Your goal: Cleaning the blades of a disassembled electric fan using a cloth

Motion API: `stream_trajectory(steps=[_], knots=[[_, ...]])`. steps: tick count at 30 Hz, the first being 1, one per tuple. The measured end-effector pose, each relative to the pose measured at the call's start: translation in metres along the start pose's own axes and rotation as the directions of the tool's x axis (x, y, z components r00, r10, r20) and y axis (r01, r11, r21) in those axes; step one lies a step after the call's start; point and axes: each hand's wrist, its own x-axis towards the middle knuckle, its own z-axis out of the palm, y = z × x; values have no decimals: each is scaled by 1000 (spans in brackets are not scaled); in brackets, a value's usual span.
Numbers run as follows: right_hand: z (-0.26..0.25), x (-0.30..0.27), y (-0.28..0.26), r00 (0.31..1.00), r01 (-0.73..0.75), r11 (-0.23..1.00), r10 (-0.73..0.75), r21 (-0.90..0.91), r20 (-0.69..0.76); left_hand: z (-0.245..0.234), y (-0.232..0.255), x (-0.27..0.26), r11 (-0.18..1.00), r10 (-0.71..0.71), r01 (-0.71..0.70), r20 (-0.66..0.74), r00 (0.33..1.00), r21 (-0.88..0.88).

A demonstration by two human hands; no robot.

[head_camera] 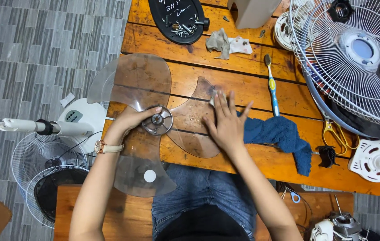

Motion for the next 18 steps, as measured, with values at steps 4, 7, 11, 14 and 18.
stream_trajectory(steps=[4, 7, 11, 14, 18], knots=[[-16, -8, -28, 998, 66, 992, -67, 108, 2, -4, -3, 3, 1000, -6, 6, -15, 1000, 15], [-21, -33, -19, 983, 179, 983, -180, 32, 30, -2, 2, 6, 1000, 8, -8, -16, 1000, -6], [-17, -23, 11, 996, 56, 998, -54, -38, 70, 1, 17, 2, 1000, 23, -23, 5, 1000, 12], [2, 9, 14, 999, 44, 999, -44, -7, 31, 2, 18, 3, 999, 39, -39, 5, 999, 10], [-12, 33, -24, 995, 88, 990, -92, 106, 32, 4, 3, 4, 999, 34, -34, 3, 999, -10]])
